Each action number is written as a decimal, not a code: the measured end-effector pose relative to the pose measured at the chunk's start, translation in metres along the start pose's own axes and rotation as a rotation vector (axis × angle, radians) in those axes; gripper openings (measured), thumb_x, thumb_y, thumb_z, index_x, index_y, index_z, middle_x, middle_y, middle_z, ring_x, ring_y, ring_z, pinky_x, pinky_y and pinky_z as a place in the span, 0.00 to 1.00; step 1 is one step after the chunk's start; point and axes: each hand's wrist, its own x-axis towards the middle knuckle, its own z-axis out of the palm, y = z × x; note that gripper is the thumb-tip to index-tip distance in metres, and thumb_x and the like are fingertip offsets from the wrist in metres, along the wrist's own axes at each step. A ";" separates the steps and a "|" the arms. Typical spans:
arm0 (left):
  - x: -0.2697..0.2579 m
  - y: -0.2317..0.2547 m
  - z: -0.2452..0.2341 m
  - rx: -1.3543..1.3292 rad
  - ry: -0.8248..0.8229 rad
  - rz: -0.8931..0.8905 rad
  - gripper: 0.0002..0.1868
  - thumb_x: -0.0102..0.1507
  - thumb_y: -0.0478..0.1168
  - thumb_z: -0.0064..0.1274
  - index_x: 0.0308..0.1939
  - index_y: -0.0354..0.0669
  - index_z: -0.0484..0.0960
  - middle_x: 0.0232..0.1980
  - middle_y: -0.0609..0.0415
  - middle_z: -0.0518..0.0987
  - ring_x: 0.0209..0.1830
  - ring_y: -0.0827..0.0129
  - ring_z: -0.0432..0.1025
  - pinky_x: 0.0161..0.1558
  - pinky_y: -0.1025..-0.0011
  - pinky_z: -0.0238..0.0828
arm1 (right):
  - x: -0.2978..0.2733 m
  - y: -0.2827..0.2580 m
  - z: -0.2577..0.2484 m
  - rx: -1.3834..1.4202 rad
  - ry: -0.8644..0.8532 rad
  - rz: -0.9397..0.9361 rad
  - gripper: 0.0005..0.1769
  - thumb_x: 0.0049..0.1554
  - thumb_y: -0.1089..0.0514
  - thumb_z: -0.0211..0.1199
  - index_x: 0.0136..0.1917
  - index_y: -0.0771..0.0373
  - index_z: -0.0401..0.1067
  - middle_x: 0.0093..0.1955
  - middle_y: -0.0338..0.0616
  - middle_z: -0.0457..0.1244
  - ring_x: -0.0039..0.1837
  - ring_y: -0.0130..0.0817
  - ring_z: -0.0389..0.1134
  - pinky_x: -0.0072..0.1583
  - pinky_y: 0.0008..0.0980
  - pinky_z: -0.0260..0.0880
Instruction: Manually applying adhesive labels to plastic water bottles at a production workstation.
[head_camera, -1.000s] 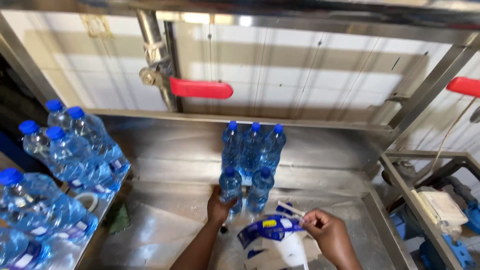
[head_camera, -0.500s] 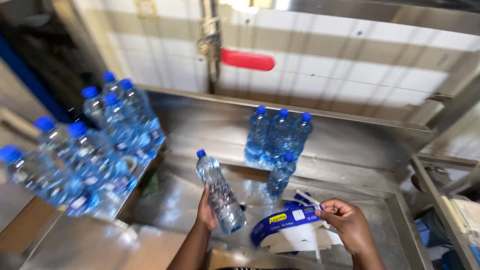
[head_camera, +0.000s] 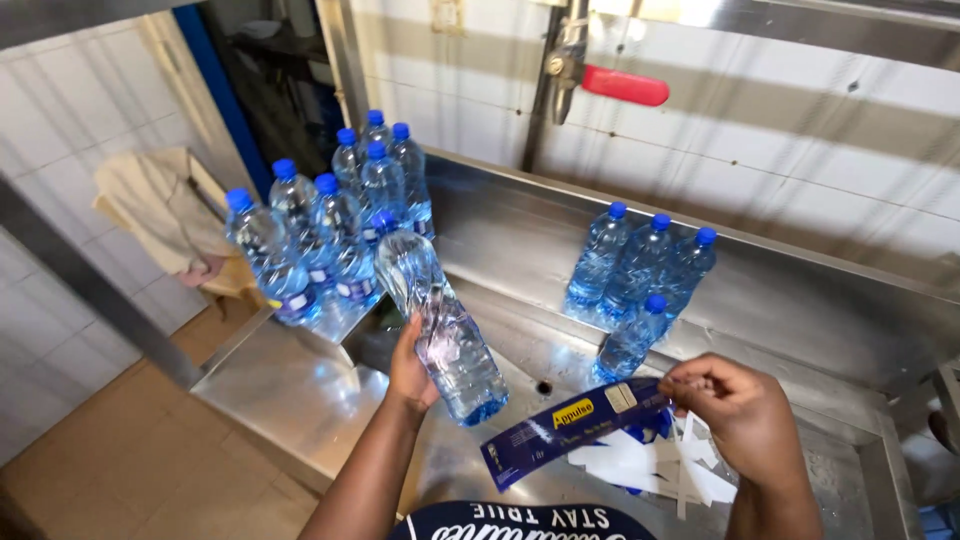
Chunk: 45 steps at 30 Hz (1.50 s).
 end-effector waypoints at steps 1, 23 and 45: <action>-0.006 0.009 0.012 -0.001 0.004 0.008 0.23 0.73 0.57 0.54 0.63 0.46 0.83 0.51 0.47 0.87 0.50 0.56 0.82 0.55 0.55 0.78 | 0.003 0.001 0.003 -0.001 -0.008 -0.005 0.04 0.58 0.63 0.78 0.45 0.65 0.91 0.30 0.48 0.74 0.32 0.33 0.63 0.38 0.33 0.55; -0.058 0.038 0.030 -0.033 0.300 -0.278 0.36 0.59 0.62 0.66 0.63 0.43 0.84 0.51 0.44 0.86 0.49 0.50 0.82 0.56 0.45 0.78 | 0.018 0.003 0.123 0.462 -0.433 0.024 0.11 0.57 0.61 0.76 0.48 0.73 0.82 0.45 0.59 0.75 0.43 0.42 0.72 0.43 0.37 0.78; -0.050 0.045 0.003 -0.127 -0.325 -0.216 0.41 0.72 0.61 0.53 0.82 0.42 0.68 0.74 0.28 0.77 0.74 0.38 0.72 0.75 0.41 0.65 | 0.026 0.019 0.152 0.626 -0.493 0.084 0.14 0.56 0.57 0.77 0.46 0.72 0.79 0.46 0.60 0.74 0.46 0.48 0.74 0.43 0.39 0.77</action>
